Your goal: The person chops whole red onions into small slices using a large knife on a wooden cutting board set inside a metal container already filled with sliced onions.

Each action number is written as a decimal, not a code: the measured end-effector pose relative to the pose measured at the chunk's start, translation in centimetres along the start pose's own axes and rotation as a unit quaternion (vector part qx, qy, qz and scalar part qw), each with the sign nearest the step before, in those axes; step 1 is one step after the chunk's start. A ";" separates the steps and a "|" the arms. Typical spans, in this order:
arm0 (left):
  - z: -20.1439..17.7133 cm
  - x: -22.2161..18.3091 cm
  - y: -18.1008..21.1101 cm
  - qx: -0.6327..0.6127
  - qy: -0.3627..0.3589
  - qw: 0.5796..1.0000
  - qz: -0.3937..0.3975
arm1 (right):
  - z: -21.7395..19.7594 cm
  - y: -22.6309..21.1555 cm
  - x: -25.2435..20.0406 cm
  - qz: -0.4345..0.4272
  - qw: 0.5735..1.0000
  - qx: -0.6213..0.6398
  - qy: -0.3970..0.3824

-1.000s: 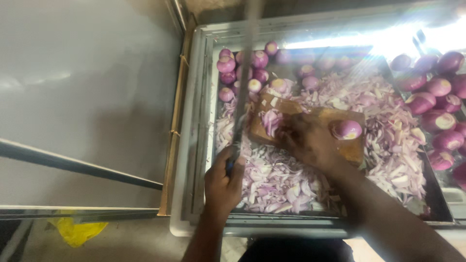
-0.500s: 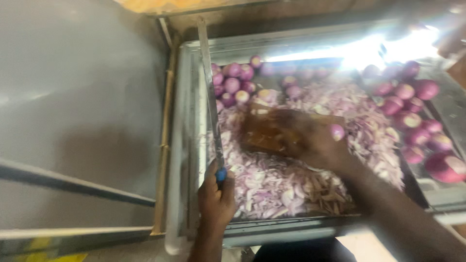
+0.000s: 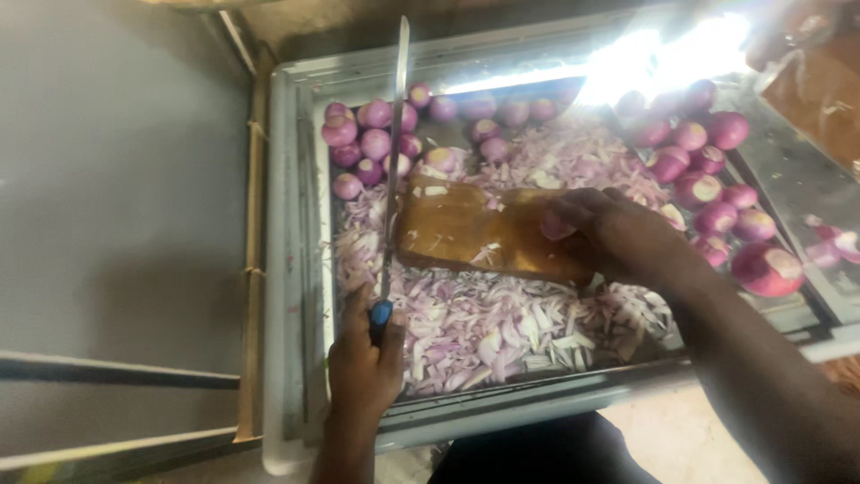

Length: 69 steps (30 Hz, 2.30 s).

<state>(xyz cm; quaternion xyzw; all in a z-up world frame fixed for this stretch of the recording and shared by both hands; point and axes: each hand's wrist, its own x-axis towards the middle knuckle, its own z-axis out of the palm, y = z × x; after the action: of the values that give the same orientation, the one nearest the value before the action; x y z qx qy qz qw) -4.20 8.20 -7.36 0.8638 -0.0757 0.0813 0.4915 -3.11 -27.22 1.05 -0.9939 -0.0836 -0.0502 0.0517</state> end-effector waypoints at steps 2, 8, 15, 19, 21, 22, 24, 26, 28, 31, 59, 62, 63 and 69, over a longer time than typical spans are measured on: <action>0.0 -0.2 -0.1 0.028 -0.001 0.999 -0.033 | -0.2 0.1 1.4 0.014 0.998 0.048 -0.033; 0.1 0.1 -0.3 0.012 0.028 0.999 0.016 | -2.0 -3.3 5.0 0.008 0.993 0.086 -0.085; 0.1 0.0 0.0 0.011 0.037 0.998 0.043 | 0.4 -10.4 8.2 -0.002 0.981 0.183 0.067; 0.0 -0.1 0.1 -0.007 0.010 0.999 -0.031 | 2.7 -10.4 9.1 -0.047 0.974 0.182 0.126; 0.2 -0.3 -0.1 -0.026 0.026 0.999 -0.028 | 3.4 -10.4 8.8 -0.064 0.967 0.179 0.168; 0.3 -0.2 -0.4 -0.005 0.033 0.999 0.000 | 3.6 -10.5 8.6 -0.046 0.972 0.187 0.137; 0.5 0.0 -0.9 0.035 0.045 0.997 0.060 | 3.5 -10.0 7.9 -0.009 0.977 0.199 0.077; 0.4 -0.1 -1.2 0.029 0.040 0.996 0.068 | 3.5 -9.7 7.5 -0.082 0.970 0.200 0.114; 0.6 -0.1 -1.2 0.024 0.033 0.997 0.060 | 3.0 -8.8 7.4 -0.146 0.965 0.184 0.118; 0.5 -0.1 -0.9 0.017 0.023 0.999 0.034 | 1.9 -8.2 8.0 -0.185 0.967 0.164 0.053; -0.6 1.0 3.6 0.019 -0.076 0.996 0.031 | 1.3 -9.4 5.2 -0.040 0.954 0.296 0.021; -0.9 0.8 6.8 0.091 -0.186 0.978 -0.034 | 2.2 -8.5 4.5 -0.087 0.952 0.289 0.041; -0.8 0.6 7.7 0.115 -0.229 0.964 -0.067 | 2.3 -8.4 4.4 -0.106 0.947 0.297 0.051; 0.8 0.8 11.1 0.301 -0.235 0.924 -0.009 | 3.1 -7.5 4.7 -0.175 0.930 0.295 0.132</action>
<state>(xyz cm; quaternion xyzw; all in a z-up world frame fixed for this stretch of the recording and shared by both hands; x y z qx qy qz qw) -5.76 1.89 1.74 0.9659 -0.1535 -0.1095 0.1775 0.45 -18.75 -0.77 -0.8881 -0.2593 -0.1620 0.3432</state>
